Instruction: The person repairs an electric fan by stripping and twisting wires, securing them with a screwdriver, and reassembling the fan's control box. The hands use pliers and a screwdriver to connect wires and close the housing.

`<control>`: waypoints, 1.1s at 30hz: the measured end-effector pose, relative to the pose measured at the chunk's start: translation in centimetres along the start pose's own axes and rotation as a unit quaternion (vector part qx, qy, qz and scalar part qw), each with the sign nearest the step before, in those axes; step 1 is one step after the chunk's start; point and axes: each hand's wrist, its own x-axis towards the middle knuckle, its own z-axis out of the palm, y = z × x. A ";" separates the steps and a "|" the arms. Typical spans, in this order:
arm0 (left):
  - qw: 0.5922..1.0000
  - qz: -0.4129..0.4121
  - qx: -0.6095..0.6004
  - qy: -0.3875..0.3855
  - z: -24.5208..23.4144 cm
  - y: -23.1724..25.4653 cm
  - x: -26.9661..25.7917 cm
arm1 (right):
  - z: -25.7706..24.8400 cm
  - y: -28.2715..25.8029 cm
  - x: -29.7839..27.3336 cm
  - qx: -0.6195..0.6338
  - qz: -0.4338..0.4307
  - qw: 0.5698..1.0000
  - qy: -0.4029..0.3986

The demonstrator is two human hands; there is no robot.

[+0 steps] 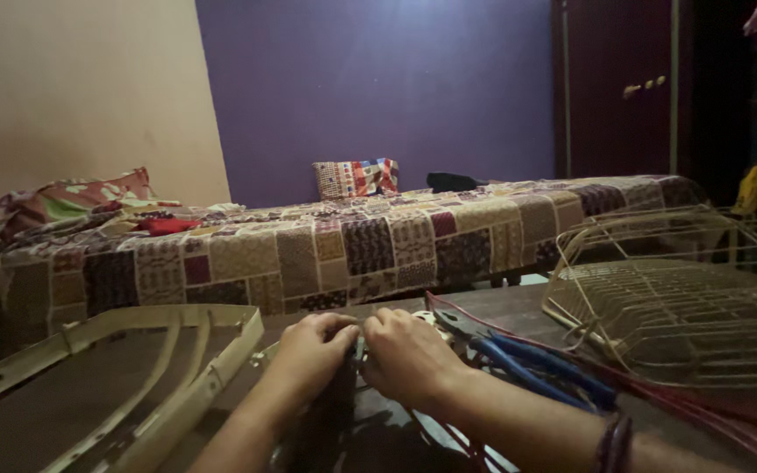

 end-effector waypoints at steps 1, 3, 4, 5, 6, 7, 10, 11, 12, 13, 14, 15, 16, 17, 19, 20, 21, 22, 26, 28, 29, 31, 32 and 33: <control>1.000 0.005 0.005 -0.001 0.0 0.0 0.0 | -0.1 0.3 0.2 -0.001 0.026 1.000 0.013; 1.000 0.014 0.014 -0.001 -0.1 -0.2 0.1 | -0.3 1.2 1.0 -0.003 0.076 0.996 0.039; 1.000 0.012 0.013 -0.005 -0.1 -0.2 0.1 | -0.7 2.0 1.1 -0.001 0.124 0.992 0.027; 1.000 0.010 0.013 -0.007 -0.2 -0.3 0.1 | -1.5 3.2 1.6 0.001 0.170 0.985 0.016; 1.000 0.008 0.013 -0.010 -0.2 -0.3 0.1 | -2.1 4.2 1.6 0.004 0.216 0.976 0.005; 1.000 0.015 0.014 -0.008 -0.2 -0.3 0.1 | -2.5 5.0 1.5 0.037 0.253 0.967 -0.004; 1.000 0.024 0.015 -0.007 -0.1 -0.3 0.2 | -3.0 6.8 1.6 0.147 0.327 0.933 -0.038; 1.000 0.018 0.014 -0.009 -0.1 -0.3 0.1 | -2.8 6.9 2.0 0.192 0.328 0.923 -0.055; 1.000 0.013 0.014 -0.011 -0.1 -0.3 0.1 | -2.6 6.8 2.2 0.236 0.329 0.912 -0.072; 1.000 0.020 0.013 -0.009 -0.1 -0.3 0.1 | -2.3 6.7 2.4 0.273 0.308 0.906 -0.104; 1.000 0.028 0.011 -0.006 -0.1 -0.3 0.0 | -2.1 6.5 2.4 0.309 0.286 0.897 -0.136; 0.999 0.035 0.009 -0.005 -0.1 -0.2 0.0 | -1.9 6.2 2.5 0.343 0.264 0.886 -0.168; 1.000 0.028 0.006 -0.006 -0.1 -0.2 0.0 | -1.8 5.9 2.6 0.338 0.243 0.894 -0.168; 1.000 0.022 0.001 -0.008 -0.2 -0.2 0.0 | -1.8 5.6 2.5 0.332 0.224 0.901 -0.168; 1.000 0.017 0.003 -0.009 -0.2 -0.1 -0.1 | -1.9 5.0 2.4 0.324 0.212 0.906 -0.172; 1.000 0.019 0.009 -0.008 -0.3 -0.1 -0.1 | -2.0 4.8 2.3 0.322 0.221 0.904 -0.176; 1.000 0.022 0.016 -0.008 -0.3 0.0 -0.1 | -2.2 4.6 2.2 0.319 0.229 0.902 -0.180; 1.000 0.022 0.017 -0.010 -0.3 0.0 -0.1 | -2.4 4.4 2.1 0.323 0.234 0.899 -0.182; 0.999 0.025 0.025 -0.010 -0.4 0.1 0.0 | -2.8 3.9 2.0 0.330 0.218 0.901 -0.181; 0.999 0.021 0.024 -0.010 -0.3 0.1 -0.1 | -2.9 3.7 2.1 0.317 0.212 0.905 -0.191; 1.000 0.017 0.021 -0.012 -0.4 0.1 -0.1 | -3.1 3.7 2.0 0.303 0.219 0.905 -0.204; 1.000 0.014 0.018 -0.013 -0.3 0.0 -0.1 | -3.3 3.5 2.0 0.267 0.211 0.917 -0.210; 1.000 0.016 0.018 -0.012 -0.2 0.0 -0.1 | -3.4 3.3 2.0 0.244 0.195 0.928 -0.202; 1.000 0.018 0.018 -0.011 -0.2 -0.1 -0.1 | -3.4 3.1 1.9 0.220 0.180 0.939 -0.193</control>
